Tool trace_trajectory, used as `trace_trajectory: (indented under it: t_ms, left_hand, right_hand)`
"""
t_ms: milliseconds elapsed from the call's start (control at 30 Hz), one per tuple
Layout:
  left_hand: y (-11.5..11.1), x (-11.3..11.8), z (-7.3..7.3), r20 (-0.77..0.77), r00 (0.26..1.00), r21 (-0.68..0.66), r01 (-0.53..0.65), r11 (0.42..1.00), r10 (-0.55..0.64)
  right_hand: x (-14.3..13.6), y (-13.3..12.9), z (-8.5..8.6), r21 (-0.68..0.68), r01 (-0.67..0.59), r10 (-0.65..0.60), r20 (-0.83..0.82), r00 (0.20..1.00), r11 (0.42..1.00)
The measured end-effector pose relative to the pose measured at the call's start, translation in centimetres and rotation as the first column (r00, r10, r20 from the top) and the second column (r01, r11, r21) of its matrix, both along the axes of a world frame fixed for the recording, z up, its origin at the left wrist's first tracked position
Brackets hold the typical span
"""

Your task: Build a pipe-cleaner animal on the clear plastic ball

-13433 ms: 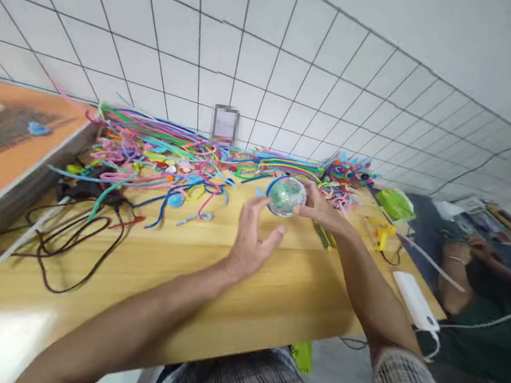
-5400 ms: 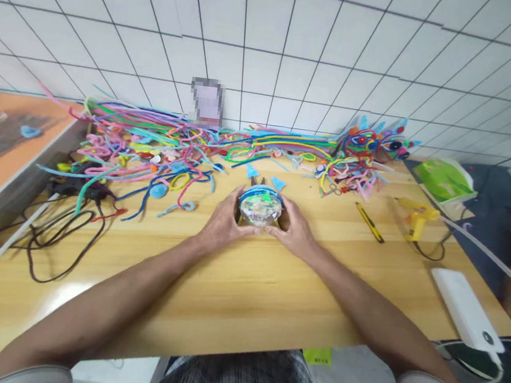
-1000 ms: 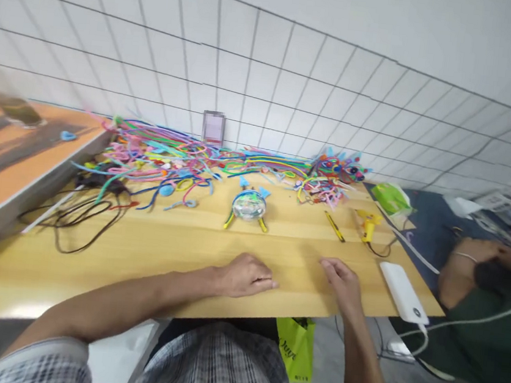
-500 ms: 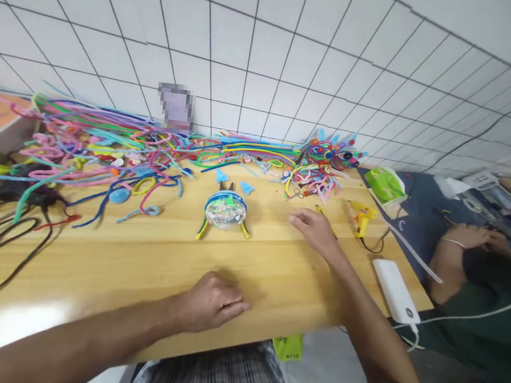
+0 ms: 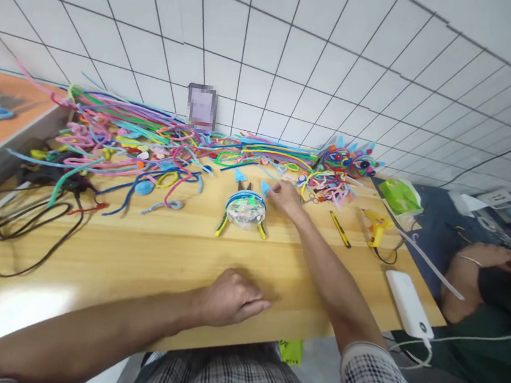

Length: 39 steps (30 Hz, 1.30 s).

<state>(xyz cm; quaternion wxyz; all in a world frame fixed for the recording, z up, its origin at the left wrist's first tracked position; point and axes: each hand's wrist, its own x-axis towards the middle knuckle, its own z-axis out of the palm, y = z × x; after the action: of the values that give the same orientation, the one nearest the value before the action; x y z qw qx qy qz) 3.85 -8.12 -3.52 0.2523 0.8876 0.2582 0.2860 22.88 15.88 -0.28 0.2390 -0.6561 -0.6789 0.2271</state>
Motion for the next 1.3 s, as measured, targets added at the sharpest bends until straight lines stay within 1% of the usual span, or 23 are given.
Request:
trace_trajectory:
  t_ms: [67,100,167,233,300,333,433,467,533,600,667,800,900,1033,1100,1167,1300]
  left_hand:
    - [0.3,0.2,0.0,0.07,0.998,-0.076,-0.001,0.997,0.006]
    - [0.5,0.2,0.1,0.126,0.992,-0.129,-0.014,0.992,0.03]
    - [0.9,0.4,0.5,0.247,0.96,-0.274,-0.064,0.96,0.134]
    - [1.2,0.6,1.2,0.356,0.895,-0.443,-0.091,0.892,0.268]
    - [1.5,0.6,2.1,0.451,0.809,-0.574,-0.06,0.817,0.377]
    - [1.6,0.6,2.6,0.492,0.762,-0.617,-0.035,0.786,0.421]
    - [1.7,0.6,4.1,0.585,0.617,-0.685,0.029,0.728,0.526]
    - [1.7,0.6,4.5,0.602,0.583,-0.696,0.048,0.716,0.545]
    - [1.7,0.7,5.1,0.622,0.55,-0.708,0.091,0.701,0.557]
    - [1.6,0.7,5.6,0.636,0.55,-0.705,0.129,0.697,0.541]
    - [1.5,0.6,5.9,0.643,0.561,-0.695,0.14,0.706,0.521]
    - [1.6,0.4,6.2,0.626,0.565,-0.694,0.092,0.714,0.537]
    - [1.7,0.2,6.4,0.62,0.592,-0.69,0.099,0.717,0.515]
    - [1.4,0.5,6.2,0.623,0.63,-0.682,0.146,0.717,0.464]
    - [1.0,0.8,5.8,0.594,0.665,-0.682,0.12,0.721,0.452]
    - [0.4,1.1,5.4,0.559,0.695,-0.679,0.069,0.731,0.452]
    - [-0.6,1.6,5.0,0.514,0.729,-0.629,-0.038,0.777,0.452]
  right_hand:
    - [0.8,-1.0,0.6,0.0,0.042,-0.041,-0.091,0.995,0.999]
    - [1.2,-1.9,1.2,0.002,0.053,-0.053,-0.141,0.989,0.999]
    - [2.0,-4.1,2.6,0.012,0.06,-0.055,-0.233,0.971,0.998]
    - [2.5,-7.2,4.4,0.028,0.056,-0.046,-0.291,0.956,0.998]
    - [2.5,-10.7,6.2,0.04,0.043,-0.027,-0.335,0.942,0.998]
    - [2.4,-12.5,7.0,0.041,0.027,-0.01,-0.366,0.931,0.999]
    - [1.4,-17.5,8.9,0.009,-0.052,0.05,-0.463,0.885,0.999]
    - [0.9,-18.9,9.3,-0.007,-0.078,0.066,-0.467,0.882,0.997]
    - [-0.1,-21.1,9.7,-0.027,-0.122,0.096,-0.452,0.887,0.992]
    - [-1.1,-22.5,9.5,-0.012,-0.134,0.115,-0.437,0.892,0.991]
    - [-1.8,-23.2,9.0,0.034,-0.108,0.113,-0.415,0.903,0.994]
    - [-2.6,-23.7,7.9,0.166,-0.025,0.077,-0.32,0.944,0.986]
    - [-2.5,-24.0,7.6,0.227,0.001,0.064,-0.275,0.959,0.974]
    - [-1.5,-24.9,7.6,0.271,0.021,0.063,-0.299,0.952,0.962]
    - [-0.8,-25.6,7.4,0.284,0.019,0.07,-0.299,0.952,0.959]
    - [-0.3,-26.4,7.0,0.293,0.005,0.085,-0.293,0.952,0.956]
    - [0.3,-27.1,5.5,0.292,0.012,0.089,-0.332,0.939,0.956]
